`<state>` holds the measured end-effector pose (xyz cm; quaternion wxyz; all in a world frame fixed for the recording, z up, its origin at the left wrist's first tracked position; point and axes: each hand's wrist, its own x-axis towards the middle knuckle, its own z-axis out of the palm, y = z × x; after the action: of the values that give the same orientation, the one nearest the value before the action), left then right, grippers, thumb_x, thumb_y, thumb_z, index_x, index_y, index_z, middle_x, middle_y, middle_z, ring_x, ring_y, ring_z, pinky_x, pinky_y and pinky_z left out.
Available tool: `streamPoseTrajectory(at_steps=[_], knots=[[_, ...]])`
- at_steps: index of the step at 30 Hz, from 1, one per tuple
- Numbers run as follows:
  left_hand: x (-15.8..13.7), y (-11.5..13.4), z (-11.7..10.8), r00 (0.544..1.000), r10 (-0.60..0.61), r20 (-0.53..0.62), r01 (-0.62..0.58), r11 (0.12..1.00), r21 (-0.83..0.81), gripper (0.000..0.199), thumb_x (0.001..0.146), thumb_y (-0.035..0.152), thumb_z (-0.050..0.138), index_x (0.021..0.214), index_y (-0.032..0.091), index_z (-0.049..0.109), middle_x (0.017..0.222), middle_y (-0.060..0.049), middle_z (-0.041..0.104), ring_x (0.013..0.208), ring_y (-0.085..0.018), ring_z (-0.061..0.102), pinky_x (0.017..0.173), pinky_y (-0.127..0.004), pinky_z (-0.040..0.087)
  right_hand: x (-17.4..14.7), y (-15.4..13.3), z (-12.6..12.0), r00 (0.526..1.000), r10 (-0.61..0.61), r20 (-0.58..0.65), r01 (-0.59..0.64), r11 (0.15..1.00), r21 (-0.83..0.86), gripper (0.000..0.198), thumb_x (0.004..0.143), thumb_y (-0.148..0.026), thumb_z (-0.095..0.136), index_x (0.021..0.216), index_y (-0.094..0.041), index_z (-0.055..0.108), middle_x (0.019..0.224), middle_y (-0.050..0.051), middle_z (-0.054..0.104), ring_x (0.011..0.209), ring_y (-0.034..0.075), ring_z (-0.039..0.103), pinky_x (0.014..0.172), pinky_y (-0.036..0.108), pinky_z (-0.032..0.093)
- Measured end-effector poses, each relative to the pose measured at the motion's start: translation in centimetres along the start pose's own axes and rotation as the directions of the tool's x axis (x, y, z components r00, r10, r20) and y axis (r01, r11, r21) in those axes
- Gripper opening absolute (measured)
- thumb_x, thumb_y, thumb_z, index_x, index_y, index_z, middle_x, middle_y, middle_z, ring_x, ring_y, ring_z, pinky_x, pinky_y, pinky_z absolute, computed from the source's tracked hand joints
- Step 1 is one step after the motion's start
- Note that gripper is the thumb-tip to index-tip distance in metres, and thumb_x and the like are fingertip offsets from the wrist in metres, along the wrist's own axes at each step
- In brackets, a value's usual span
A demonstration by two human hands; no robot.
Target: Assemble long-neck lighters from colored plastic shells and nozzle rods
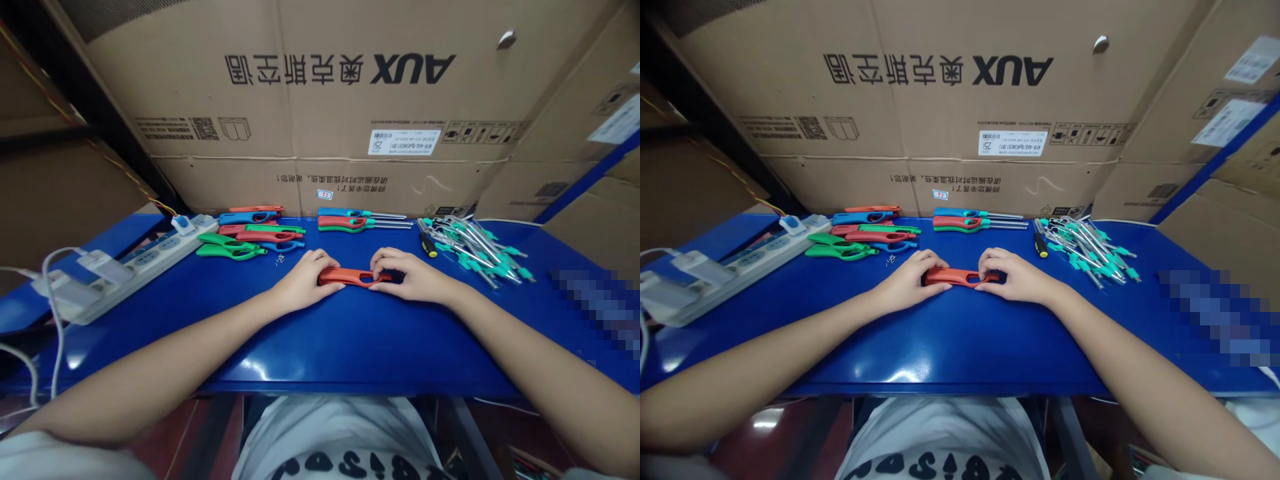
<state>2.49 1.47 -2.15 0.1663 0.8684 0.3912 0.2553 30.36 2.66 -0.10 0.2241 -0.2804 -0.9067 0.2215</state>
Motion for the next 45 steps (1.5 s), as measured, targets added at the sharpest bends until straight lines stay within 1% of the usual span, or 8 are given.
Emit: streamPoseTrajectory(at_steps=[18, 22, 27, 35, 37, 39, 42, 45], knots=[[-0.2, 0.9, 0.4, 0.996, -0.09, -0.014, 0.089, 0.993, -0.073, 0.032, 0.082, 0.037, 0.074, 0.108, 0.019, 0.066, 0.105, -0.007, 0.064, 0.103, -0.027, 0.059, 0.095, -0.044, 0.049, 0.0, 0.4, -0.3, 0.999, 0.053, 0.0, -0.053, 0.998, 0.041, 0.022, 0.088, -0.04, 0.071, 0.083, -0.019, 0.066, 0.098, 0.005, 0.057, 0.087, 0.017, 0.059, 0.084, 0.033, 0.049], [-0.2, 0.8, 0.4, 0.996, -0.092, -0.013, 0.09, 0.993, -0.071, 0.033, 0.083, 0.036, 0.073, 0.111, 0.019, 0.065, 0.108, -0.007, 0.064, 0.106, -0.027, 0.059, 0.098, -0.044, 0.048, 0.2, 0.4, -0.1, 0.994, 0.012, -0.112, -0.013, 1.0, -0.009, 0.018, 0.093, -0.035, 0.065, 0.086, -0.019, 0.065, 0.092, 0.005, 0.06, 0.083, 0.017, 0.059, 0.076, 0.031, 0.049], [-0.3, 0.5, 0.7, 0.997, -0.068, -0.045, 0.065, 0.996, -0.068, 0.043, 0.085, 0.035, 0.071, 0.123, 0.018, 0.058, 0.121, -0.01, 0.064, 0.114, -0.029, 0.059, 0.103, -0.046, 0.047, 0.2, 0.7, -0.3, 0.905, 0.051, -0.423, -0.146, 0.97, -0.195, 0.016, 0.095, -0.03, 0.061, 0.084, -0.019, 0.064, 0.078, 0.004, 0.061, 0.068, 0.016, 0.054, 0.063, 0.029, 0.044], [-0.3, 0.4, 0.7, 0.997, -0.044, -0.064, 0.039, 0.997, -0.067, 0.037, 0.087, 0.028, 0.066, 0.122, 0.019, 0.058, 0.119, -0.009, 0.066, 0.111, -0.027, 0.061, 0.099, -0.046, 0.049, -0.1, 1.2, -1.5, 0.795, 0.177, -0.581, -0.373, 0.897, -0.237, 0.026, 0.092, -0.037, 0.06, 0.073, -0.02, 0.058, 0.069, 0.004, 0.06, 0.06, 0.016, 0.049, 0.059, 0.03, 0.038], [-0.3, 0.5, 0.5, 0.998, -0.033, -0.057, 0.03, 0.998, -0.061, 0.03, 0.088, 0.03, 0.065, 0.116, 0.019, 0.062, 0.113, -0.008, 0.066, 0.109, -0.027, 0.062, 0.099, -0.045, 0.049, 0.0, 0.9, -1.6, 0.801, 0.269, -0.535, -0.382, 0.918, -0.11, 0.029, 0.091, -0.042, 0.059, 0.072, -0.019, 0.058, 0.066, 0.003, 0.059, 0.058, 0.015, 0.048, 0.058, 0.029, 0.038], [-0.3, 0.6, 0.4, 0.997, -0.038, -0.065, 0.035, 0.998, -0.052, 0.026, 0.088, 0.032, 0.064, 0.111, 0.019, 0.065, 0.109, -0.008, 0.066, 0.107, -0.026, 0.061, 0.097, -0.045, 0.05, 0.0, 0.5, -1.6, 0.862, 0.35, -0.367, -0.36, 0.932, 0.041, 0.033, 0.089, -0.047, 0.06, 0.073, -0.019, 0.059, 0.064, 0.002, 0.058, 0.057, 0.014, 0.047, 0.056, 0.028, 0.038], [-0.1, 0.6, 0.1, 0.996, -0.066, -0.066, 0.062, 0.996, -0.062, 0.025, 0.087, 0.032, 0.065, 0.108, 0.018, 0.066, 0.106, -0.008, 0.065, 0.099, -0.025, 0.063, 0.09, -0.041, 0.053, -0.2, 0.1, -1.3, 0.944, 0.329, -0.016, -0.322, 0.933, 0.159, 0.036, 0.087, -0.051, 0.061, 0.076, -0.017, 0.062, 0.065, 0.0, 0.057, 0.058, 0.012, 0.046, 0.055, 0.024, 0.037], [0.0, 0.4, 0.0, 0.992, -0.102, -0.074, 0.097, 0.993, -0.074, 0.027, 0.086, 0.034, 0.068, 0.108, 0.018, 0.068, 0.104, -0.007, 0.066, 0.093, -0.022, 0.064, 0.085, -0.037, 0.054, -0.3, 0.0, -0.9, 0.945, 0.284, 0.158, -0.305, 0.944, 0.124, 0.034, 0.087, -0.047, 0.063, 0.073, -0.017, 0.06, 0.061, -0.003, 0.049, 0.057, 0.01, 0.039, 0.053, 0.023, 0.032]])
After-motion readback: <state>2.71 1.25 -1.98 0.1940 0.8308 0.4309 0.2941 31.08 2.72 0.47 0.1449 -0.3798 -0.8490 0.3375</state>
